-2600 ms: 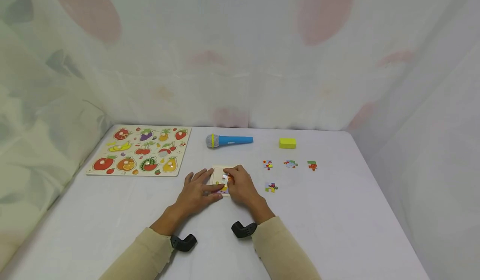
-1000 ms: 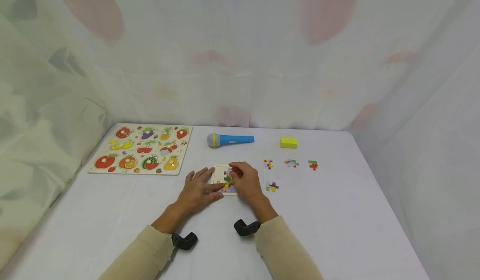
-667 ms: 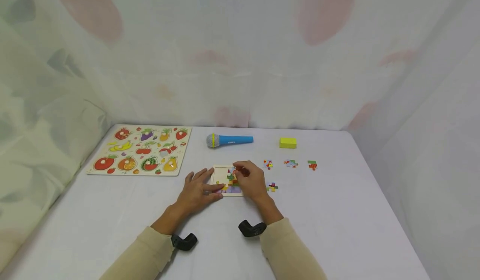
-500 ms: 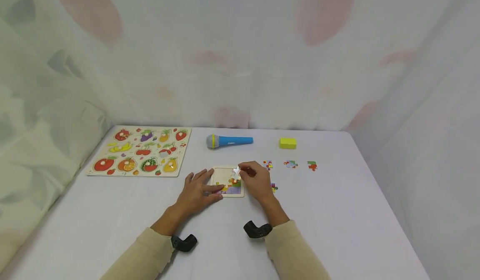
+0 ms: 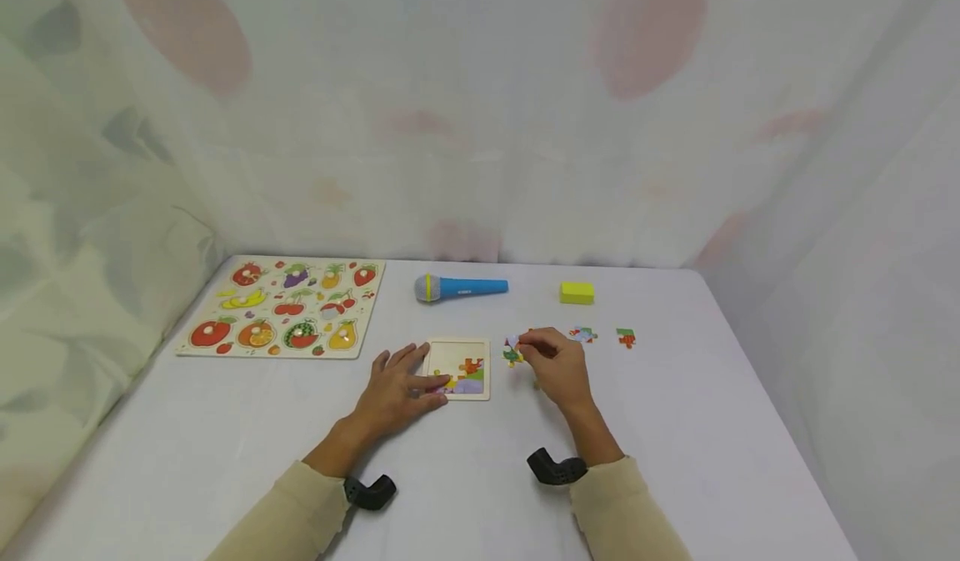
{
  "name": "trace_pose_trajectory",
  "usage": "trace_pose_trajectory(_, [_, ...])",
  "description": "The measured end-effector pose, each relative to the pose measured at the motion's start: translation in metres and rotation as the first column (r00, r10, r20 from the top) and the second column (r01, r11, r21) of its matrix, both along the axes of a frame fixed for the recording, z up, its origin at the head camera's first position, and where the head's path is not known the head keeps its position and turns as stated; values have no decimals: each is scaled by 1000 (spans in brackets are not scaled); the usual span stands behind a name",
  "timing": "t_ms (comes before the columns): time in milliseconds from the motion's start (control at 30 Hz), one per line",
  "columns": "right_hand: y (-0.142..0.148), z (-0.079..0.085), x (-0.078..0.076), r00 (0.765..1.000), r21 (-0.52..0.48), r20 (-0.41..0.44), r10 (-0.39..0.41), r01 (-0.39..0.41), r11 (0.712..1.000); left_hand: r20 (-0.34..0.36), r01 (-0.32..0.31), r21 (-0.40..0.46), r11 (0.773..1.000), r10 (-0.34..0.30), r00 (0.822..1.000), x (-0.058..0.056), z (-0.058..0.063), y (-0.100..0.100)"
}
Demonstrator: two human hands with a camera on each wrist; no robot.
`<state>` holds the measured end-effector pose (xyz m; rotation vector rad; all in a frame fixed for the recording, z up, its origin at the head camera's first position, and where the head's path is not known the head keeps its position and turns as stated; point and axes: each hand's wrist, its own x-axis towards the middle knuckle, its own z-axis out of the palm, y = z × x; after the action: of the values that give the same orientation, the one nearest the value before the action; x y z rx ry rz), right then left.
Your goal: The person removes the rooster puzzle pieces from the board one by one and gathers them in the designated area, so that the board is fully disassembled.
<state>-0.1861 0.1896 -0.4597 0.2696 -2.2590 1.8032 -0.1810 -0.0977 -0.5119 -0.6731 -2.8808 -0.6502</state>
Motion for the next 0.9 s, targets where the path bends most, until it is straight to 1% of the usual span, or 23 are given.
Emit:
trace_pose_trajectory(67, [7,4,4,1000,8,-11,-3,3,1000,2,-1,-3,1000,1,1000,0,0,0])
trace_pose_trajectory(133, [13,10,9,999,25,-31,-8,9,1000,3,-4,-2,1000,4,1000,0,0,0])
trace_pose_trajectory(300, [28,26,21,997,44,-59,-42,45,998,8,-12,2,1000,12,1000,0,2,1])
trace_pose_trajectory(467, [45,27,25,996,15,-54,-70,71,997,14,-16,7,1000,15,1000,0,3,1])
trace_pose_trajectory(533, [55,19,22,996,1,-38,-82,82,997,18,-16,12,1000,16,1000,0,3,1])
trace_pose_trajectory(633, [70,4,19,993,32,-3,-119,119,992,17,-14,17,1000,14,1000,0,3,1])
trace_pose_trajectory(700, [81,-7,16,990,71,20,-143,141,988,14,-12,19,1000,12,1000,1,3,1])
trace_pose_trajectory(767, [89,-13,16,987,110,39,-157,152,982,10,-11,21,1000,11,1000,1,2,1])
trace_pose_trajectory(900, [101,-21,14,986,167,67,-150,137,976,6,-10,28,1000,9,1000,1,1,1])
